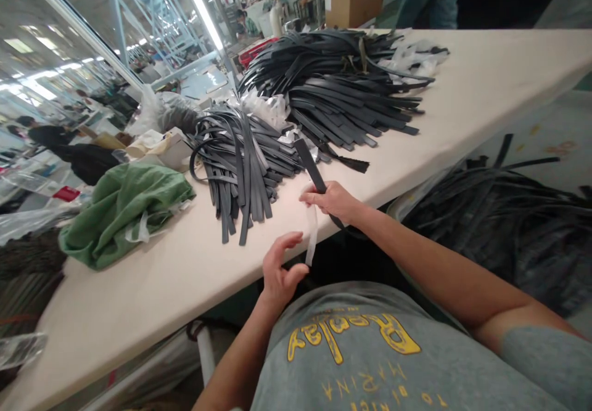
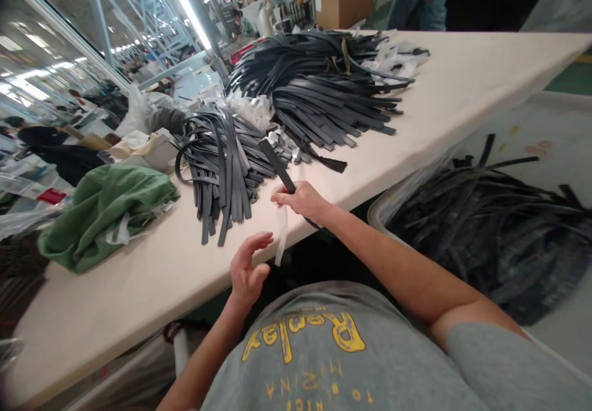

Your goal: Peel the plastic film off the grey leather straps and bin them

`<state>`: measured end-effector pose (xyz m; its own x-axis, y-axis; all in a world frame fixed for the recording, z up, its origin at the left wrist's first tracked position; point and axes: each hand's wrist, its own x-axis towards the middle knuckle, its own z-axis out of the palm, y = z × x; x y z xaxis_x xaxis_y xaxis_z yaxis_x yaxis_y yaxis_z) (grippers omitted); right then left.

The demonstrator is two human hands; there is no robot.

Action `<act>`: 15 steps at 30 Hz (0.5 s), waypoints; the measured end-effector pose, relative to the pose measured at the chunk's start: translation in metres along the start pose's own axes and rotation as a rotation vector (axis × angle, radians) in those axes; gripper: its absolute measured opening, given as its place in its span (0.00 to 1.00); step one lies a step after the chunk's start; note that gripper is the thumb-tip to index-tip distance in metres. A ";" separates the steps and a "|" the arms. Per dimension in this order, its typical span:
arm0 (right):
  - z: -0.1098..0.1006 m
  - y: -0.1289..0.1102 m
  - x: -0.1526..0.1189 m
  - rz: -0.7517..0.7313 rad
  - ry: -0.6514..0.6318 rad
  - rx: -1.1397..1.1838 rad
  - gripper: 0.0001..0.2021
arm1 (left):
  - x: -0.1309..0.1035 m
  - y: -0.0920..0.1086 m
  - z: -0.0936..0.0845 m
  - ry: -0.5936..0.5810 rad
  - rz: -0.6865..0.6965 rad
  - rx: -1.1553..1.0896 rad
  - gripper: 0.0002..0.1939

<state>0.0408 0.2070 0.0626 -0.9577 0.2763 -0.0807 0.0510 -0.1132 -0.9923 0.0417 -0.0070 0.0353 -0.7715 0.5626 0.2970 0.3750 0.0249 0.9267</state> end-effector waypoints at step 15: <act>-0.013 -0.009 -0.013 -0.315 -0.031 -0.322 0.12 | 0.049 -0.002 0.044 -0.272 -0.567 -0.484 0.13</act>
<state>0.0568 0.2172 0.0712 -0.9484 0.2204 0.2279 -0.1636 0.2758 -0.9472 0.0259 0.0566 0.0383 -0.6017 0.7557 -0.2588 -0.3505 0.0413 0.9356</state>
